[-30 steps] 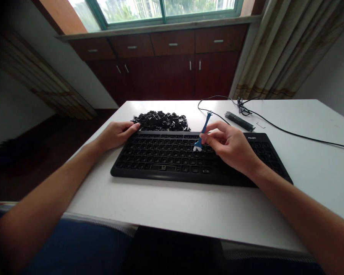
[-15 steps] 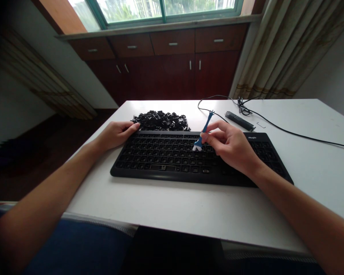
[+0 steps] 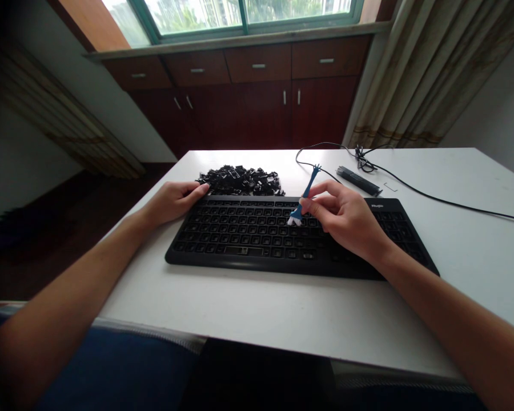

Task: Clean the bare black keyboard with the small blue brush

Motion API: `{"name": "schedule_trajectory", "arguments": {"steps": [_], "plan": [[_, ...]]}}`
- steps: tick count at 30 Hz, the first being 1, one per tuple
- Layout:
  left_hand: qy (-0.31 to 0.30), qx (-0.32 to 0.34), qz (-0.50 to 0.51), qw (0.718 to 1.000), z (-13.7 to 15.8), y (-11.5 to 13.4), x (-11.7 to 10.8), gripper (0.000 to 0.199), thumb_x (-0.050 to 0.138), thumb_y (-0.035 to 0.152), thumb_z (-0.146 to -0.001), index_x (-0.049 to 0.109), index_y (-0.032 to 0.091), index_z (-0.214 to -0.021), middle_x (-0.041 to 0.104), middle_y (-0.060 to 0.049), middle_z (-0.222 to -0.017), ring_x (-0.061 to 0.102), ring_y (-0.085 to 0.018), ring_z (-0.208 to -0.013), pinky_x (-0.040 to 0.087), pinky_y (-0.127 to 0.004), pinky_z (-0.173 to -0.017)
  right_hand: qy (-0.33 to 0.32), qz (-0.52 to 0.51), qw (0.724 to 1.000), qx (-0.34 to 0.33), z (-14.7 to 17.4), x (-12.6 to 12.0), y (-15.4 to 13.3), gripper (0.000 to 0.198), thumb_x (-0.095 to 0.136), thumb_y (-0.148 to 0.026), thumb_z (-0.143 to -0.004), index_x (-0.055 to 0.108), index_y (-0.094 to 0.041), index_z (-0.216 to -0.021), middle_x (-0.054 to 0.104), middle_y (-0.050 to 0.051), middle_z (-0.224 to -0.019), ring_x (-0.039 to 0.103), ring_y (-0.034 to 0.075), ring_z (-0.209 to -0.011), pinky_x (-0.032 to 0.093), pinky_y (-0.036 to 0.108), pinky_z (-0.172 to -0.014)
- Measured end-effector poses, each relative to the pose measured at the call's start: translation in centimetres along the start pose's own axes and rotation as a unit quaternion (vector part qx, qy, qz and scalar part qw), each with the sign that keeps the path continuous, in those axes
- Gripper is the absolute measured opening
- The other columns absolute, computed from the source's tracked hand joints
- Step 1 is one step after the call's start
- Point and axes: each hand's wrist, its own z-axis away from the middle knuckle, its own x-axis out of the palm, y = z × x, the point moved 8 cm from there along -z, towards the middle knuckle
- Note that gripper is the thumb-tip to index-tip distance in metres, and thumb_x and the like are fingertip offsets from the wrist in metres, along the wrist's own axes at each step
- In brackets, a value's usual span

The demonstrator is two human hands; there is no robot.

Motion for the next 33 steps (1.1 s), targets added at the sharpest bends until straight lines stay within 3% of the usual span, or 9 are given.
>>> {"name": "schedule_trajectory", "arguments": {"steps": [9,19,33], "plan": [[-0.007,0.002,0.002,1.0,0.0,0.1,0.1,0.046,0.043,0.049,-0.092,0.043,0.018,-0.058,0.035,0.003,-0.054,0.032,-0.01,-0.052,0.025,-0.026,-0.054,0.009,0.015,0.999,-0.03,0.2,0.2,-0.6,0.029,0.067,-0.047,-0.081,0.058,-0.022,-0.094,0.073,0.003,-0.08,0.047,0.009,-0.048,0.035,0.028,-0.043],[-0.006,0.005,-0.003,1.0,-0.1,-0.1,0.1,0.046,0.043,0.049,-0.092,0.041,0.018,-0.058,0.033,0.003,-0.054,0.03,-0.01,-0.052,0.025,-0.026,-0.053,0.033,0.122,0.988,-0.083,0.5,-0.4,-1.4,0.026,0.066,-0.046,-0.082,0.059,-0.024,-0.093,0.07,0.003,-0.081,0.046,0.01,-0.051,0.038,0.03,-0.047],[-0.001,0.002,-0.009,1.0,0.0,0.0,0.0,0.047,0.042,0.049,-0.092,0.042,0.018,-0.057,0.034,0.003,-0.053,0.031,-0.01,-0.051,0.025,-0.026,-0.053,0.027,0.093,0.992,-0.083,0.4,-0.4,-1.2,0.025,0.065,-0.044,-0.083,0.054,-0.023,-0.092,0.071,0.004,-0.082,0.051,0.012,-0.056,0.038,0.031,-0.049]]}}
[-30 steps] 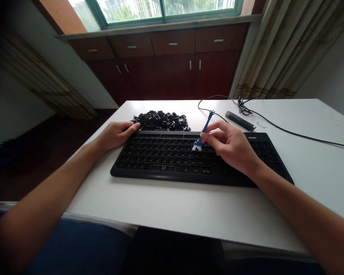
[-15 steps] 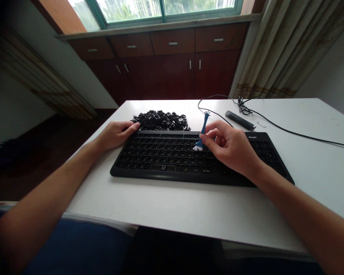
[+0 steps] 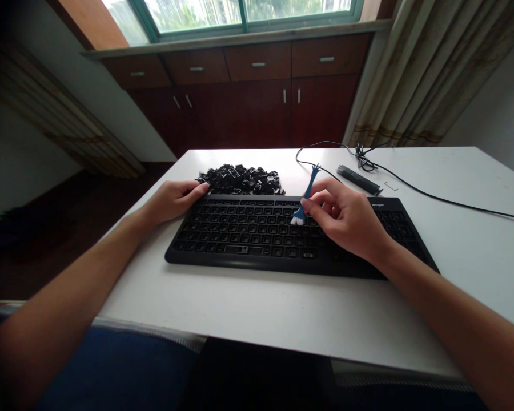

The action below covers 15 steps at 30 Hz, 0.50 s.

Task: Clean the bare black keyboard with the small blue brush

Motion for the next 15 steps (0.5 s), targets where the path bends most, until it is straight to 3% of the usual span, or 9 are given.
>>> {"name": "schedule_trajectory", "arguments": {"steps": [6,15], "plan": [[0.003,0.002,0.007,1.0,0.07,0.17,-0.13,0.047,0.042,0.05,-0.092,0.043,0.018,-0.057,0.035,0.003,-0.053,0.031,-0.01,-0.052,0.025,-0.027,-0.053,-0.004,-0.04,0.999,0.02,0.05,0.24,0.16,0.026,0.065,-0.047,-0.083,0.053,-0.024,-0.091,0.071,0.002,-0.081,0.045,0.011,-0.051,0.032,0.031,-0.044],[0.004,0.003,0.012,1.0,0.06,0.06,-0.13,0.047,0.042,0.05,-0.091,0.043,0.018,-0.056,0.035,0.003,-0.051,0.032,-0.01,-0.051,0.025,-0.027,-0.052,0.001,-0.051,0.999,0.013,0.04,0.21,0.13,0.026,0.065,-0.047,-0.083,0.054,-0.025,-0.091,0.07,0.003,-0.082,0.051,0.013,-0.058,0.035,0.032,-0.047]]}}
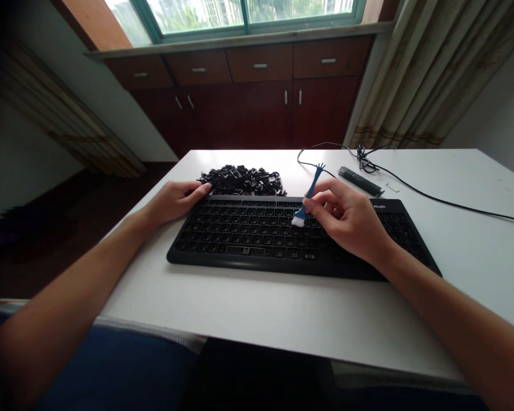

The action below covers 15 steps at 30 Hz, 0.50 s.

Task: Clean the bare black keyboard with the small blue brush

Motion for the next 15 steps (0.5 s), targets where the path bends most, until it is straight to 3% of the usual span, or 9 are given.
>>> {"name": "schedule_trajectory", "arguments": {"steps": [8,15], "plan": [[-0.004,-0.001,-0.005,1.0,-0.01,0.0,0.06,0.047,0.042,0.05,-0.092,0.044,0.018,-0.057,0.036,0.003,-0.053,0.033,-0.01,-0.052,0.025,-0.026,-0.054,0.009,0.029,0.999,-0.017,0.02,-0.23,-0.23,0.025,0.065,-0.046,-0.083,0.055,-0.025,-0.091,0.069,0.001,-0.08,0.048,0.011,-0.053,0.035,0.032,-0.047],[-0.005,-0.004,-0.006,1.0,-0.01,0.01,0.08,0.047,0.042,0.051,-0.092,0.044,0.018,-0.058,0.036,0.003,-0.054,0.032,-0.01,-0.052,0.025,-0.026,-0.054,0.006,0.077,0.996,-0.04,-0.01,-0.4,-0.69,0.023,0.063,-0.047,-0.085,0.057,-0.026,-0.094,0.07,0.003,-0.083,0.054,0.015,-0.059,0.042,0.035,-0.052]]}}
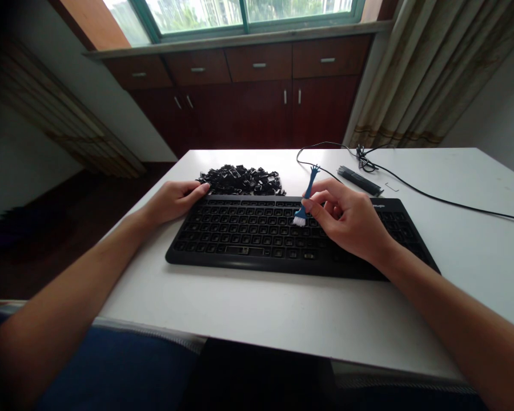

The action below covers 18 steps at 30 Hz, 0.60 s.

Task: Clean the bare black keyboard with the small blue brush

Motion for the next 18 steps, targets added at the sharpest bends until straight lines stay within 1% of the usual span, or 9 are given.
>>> {"name": "schedule_trajectory", "arguments": {"steps": [4,10,14,18], "plan": [[-0.001,0.0,-0.004,1.0,0.0,0.1,0.0,0.047,0.041,0.051,-0.092,0.044,0.018,-0.058,0.036,0.003,-0.053,0.032,-0.01,-0.052,0.025,-0.026,-0.054,-0.006,0.005,1.0,0.001,0.0,0.0,0.0,0.023,0.063,-0.047,-0.085,0.058,-0.026,-0.095,0.07,0.004,-0.085,0.056,0.015,-0.06,0.042,0.035,-0.052],[0.001,0.002,-0.002,1.0,0.0,0.1,0.0,0.047,0.041,0.051,-0.091,0.043,0.018,-0.057,0.035,0.003,-0.053,0.032,-0.011,-0.052,0.025,-0.026,-0.053,-0.008,-0.042,0.999,0.022,0.0,0.2,0.4,0.024,0.063,-0.046,-0.085,0.057,-0.026,-0.095,0.07,0.003,-0.084,0.055,0.015,-0.058,0.038,0.034,-0.049],[0.002,0.001,0.001,1.0,0.0,0.1,0.0,0.047,0.041,0.05,-0.091,0.042,0.018,-0.057,0.036,0.003,-0.052,0.032,-0.011,-0.052,0.025,-0.026,-0.053,-0.014,-0.068,0.997,0.041,0.0,0.5,0.7,0.026,0.065,-0.046,-0.083,0.058,-0.025,-0.096,0.072,0.004,-0.086,0.06,0.017,-0.065,0.041,0.033,-0.051],[0.005,0.004,0.002,1.0,0.0,0.1,-0.1,0.046,0.042,0.048,-0.091,0.043,0.018,-0.057,0.036,0.002,-0.053,0.032,-0.01,-0.052,0.025,-0.027,-0.053,-0.025,-0.067,0.996,0.059,0.0,0.8,1.2,0.028,0.066,-0.046,-0.082,0.059,-0.024,-0.099,0.073,0.005,-0.088,0.065,0.018,-0.072,0.045,0.033,-0.055]]}}
